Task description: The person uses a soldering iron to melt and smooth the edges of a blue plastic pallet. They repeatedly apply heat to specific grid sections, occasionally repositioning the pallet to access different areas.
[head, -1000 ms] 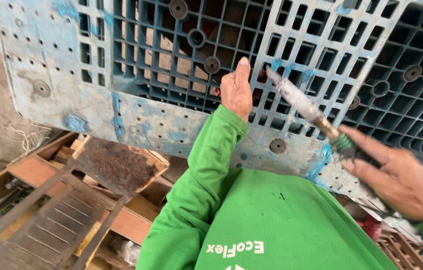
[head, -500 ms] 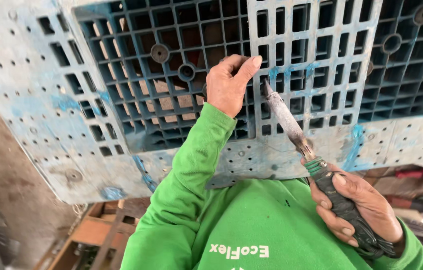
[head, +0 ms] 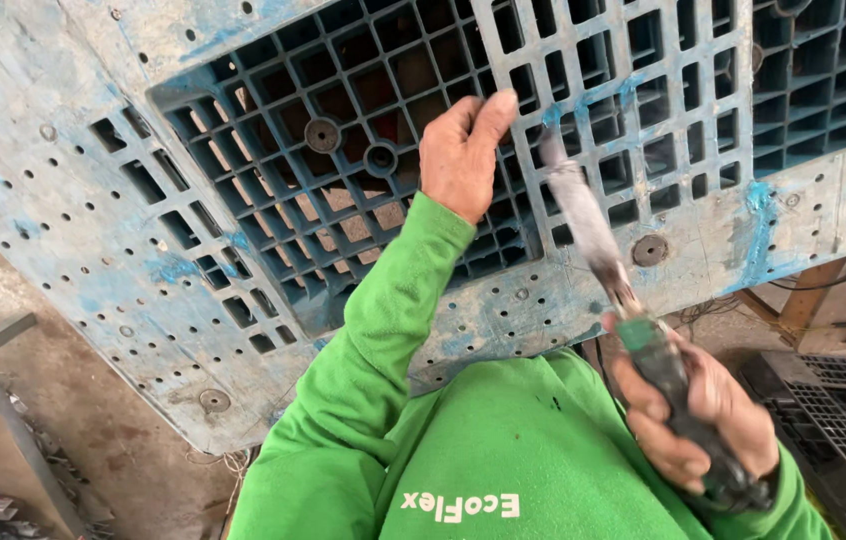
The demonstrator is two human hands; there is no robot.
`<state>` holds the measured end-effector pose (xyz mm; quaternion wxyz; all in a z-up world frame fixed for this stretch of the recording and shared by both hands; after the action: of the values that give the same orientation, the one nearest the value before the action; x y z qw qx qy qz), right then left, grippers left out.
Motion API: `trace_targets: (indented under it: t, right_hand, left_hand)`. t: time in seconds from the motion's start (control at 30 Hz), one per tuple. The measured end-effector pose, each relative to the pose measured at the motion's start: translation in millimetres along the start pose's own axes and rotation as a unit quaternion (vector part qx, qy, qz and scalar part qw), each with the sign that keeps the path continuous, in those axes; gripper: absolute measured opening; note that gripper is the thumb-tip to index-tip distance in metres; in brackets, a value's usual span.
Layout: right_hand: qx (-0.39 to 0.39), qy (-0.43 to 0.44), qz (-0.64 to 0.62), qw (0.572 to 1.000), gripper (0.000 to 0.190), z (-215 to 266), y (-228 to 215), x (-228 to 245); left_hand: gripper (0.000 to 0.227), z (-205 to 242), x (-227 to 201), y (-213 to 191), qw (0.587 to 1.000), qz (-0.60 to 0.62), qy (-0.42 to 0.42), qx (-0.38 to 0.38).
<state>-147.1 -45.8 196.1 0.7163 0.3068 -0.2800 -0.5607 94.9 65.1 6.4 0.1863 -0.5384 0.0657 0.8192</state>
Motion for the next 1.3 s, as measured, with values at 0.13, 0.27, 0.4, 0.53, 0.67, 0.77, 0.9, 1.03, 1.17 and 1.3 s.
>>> trace_targets:
  t: [0.13,0.27,0.4,0.53,0.67,0.77,0.9,1.03,1.17,1.3]
  right_hand:
    - [0.000,-0.088,0.209,0.974,0.074,16.8,-7.2,4.0]
    - [-0.144,-0.055,0.486,0.860,0.068,26.1,-29.9,39.8]
    - [-0.194,0.006,0.589,0.785,0.065,27.1,-53.8,78.7]
    - [-0.036,-0.067,0.635,0.769,0.066,17.4,-55.3,104.1]
    - [-0.113,-0.008,0.788,0.605,0.051,2.5,-40.9,135.5]
    - [-0.116,-0.100,0.840,0.521,0.058,-7.8,-24.5,147.6]
    - [-0.124,-0.030,0.919,0.373,0.057,-22.3,-7.6,163.5]
    - [-0.193,0.095,0.933,0.289,0.057,-32.9,-9.0,173.9]
    - [-0.169,0.057,0.918,0.356,0.054,-42.7,-12.2,181.4]
    - [-0.184,0.107,0.911,0.352,0.056,-48.7,-13.3,184.1]
  left_hand:
    - [0.049,35.0,17.5,19.0,0.978,0.186,-0.096,0.000]
    - [0.035,67.3,21.6,40.3,0.943,0.322,-0.074,0.046]
    - [0.037,78.2,18.1,53.1,0.934,0.347,-0.085,0.013]
    - [0.037,79.5,9.3,61.7,0.951,0.300,-0.069,-0.043]
    - [0.036,86.2,-4.7,67.4,0.969,0.227,-0.033,-0.091]
    - [0.037,89.0,-14.1,67.8,0.972,0.193,-0.085,-0.105]
    - [0.036,87.3,-23.8,63.1,0.983,0.109,-0.057,-0.139]
    - [0.035,88.9,-24.8,63.9,0.979,0.121,-0.020,-0.164]
    - [0.036,88.3,-23.1,66.3,0.979,0.112,-0.027,-0.169]
    - [0.037,88.5,-22.6,65.8,0.979,0.118,-0.029,-0.165]
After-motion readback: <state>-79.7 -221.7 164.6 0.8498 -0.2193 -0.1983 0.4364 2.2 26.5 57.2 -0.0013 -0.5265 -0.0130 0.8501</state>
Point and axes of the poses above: each hand's wrist, its own z-axis away from the middle knuckle, its own y-axis out of the palm, x = y × z, the point moved 1 cm from there along -z, towards the middle knuckle, and after that the axes turned 5 degrees about -x, right-handed, at the moved point
